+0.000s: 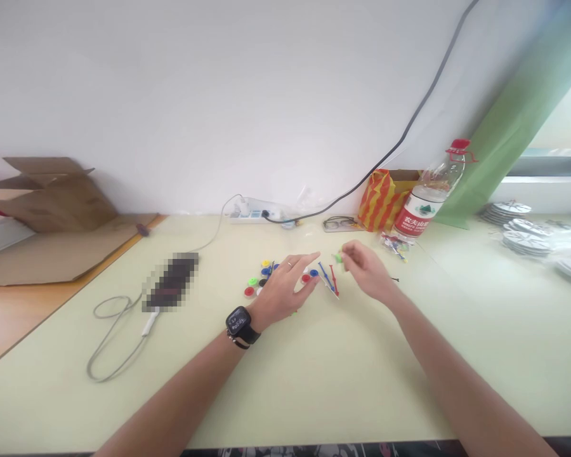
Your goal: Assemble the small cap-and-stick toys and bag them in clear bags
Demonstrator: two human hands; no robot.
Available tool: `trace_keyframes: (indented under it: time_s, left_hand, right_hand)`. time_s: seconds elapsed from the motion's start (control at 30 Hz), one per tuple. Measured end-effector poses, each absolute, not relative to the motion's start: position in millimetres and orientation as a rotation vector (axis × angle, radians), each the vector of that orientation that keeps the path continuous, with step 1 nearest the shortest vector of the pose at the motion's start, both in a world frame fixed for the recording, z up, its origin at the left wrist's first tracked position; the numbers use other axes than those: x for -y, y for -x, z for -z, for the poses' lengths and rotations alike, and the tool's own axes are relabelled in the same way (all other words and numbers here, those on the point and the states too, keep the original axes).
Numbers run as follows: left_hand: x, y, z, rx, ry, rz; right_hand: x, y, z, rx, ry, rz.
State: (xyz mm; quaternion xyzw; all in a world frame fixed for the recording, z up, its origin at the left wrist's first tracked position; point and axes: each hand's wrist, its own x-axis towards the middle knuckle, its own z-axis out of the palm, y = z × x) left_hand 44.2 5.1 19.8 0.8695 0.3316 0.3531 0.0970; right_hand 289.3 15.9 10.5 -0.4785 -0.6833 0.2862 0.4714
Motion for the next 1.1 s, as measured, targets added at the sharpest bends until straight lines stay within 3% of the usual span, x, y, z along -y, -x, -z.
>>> trace_keyframes:
  time_s: [0.13, 0.37, 0.53, 0.77, 0.97, 1.1]
  left_hand:
    - [-3.5, -46.0, -19.6, -0.879, -2.537, -1.005]
    - [-5.9, -45.7, -13.6, -0.82, -2.476, -0.966]
    - [-1.6, -48.2, -16.0, -0.841, -2.436, -0.954]
    - [-1.5, -47.4, -8.6, -0.726, -2.558, -0.654]
    - [-5.9, -47.9, -0.7, -0.881, -2.701, -0.632]
    - [-8.1, -49.0, 0.6, -1.032, -2.809, -0.742]
  right_hand:
    - [-0.4, -257.8, -12.8, 1.685, 1.003, -1.174]
    - [6.0, -254.4, -14.2, 1.693, 0.963, -1.326]
    - [-3.3, -263.4, -4.5, 1.826, 1.128, -1.104]
    - [-18.3, -291.1, 9.7, 1.928, 1.535, -0.408]
    - [-20.0, -317.0, -3.8, 1.938, 1.984, -0.157]
    - [-18.9, -334.0, -11.4, 1.918, 2.225, -0.229]
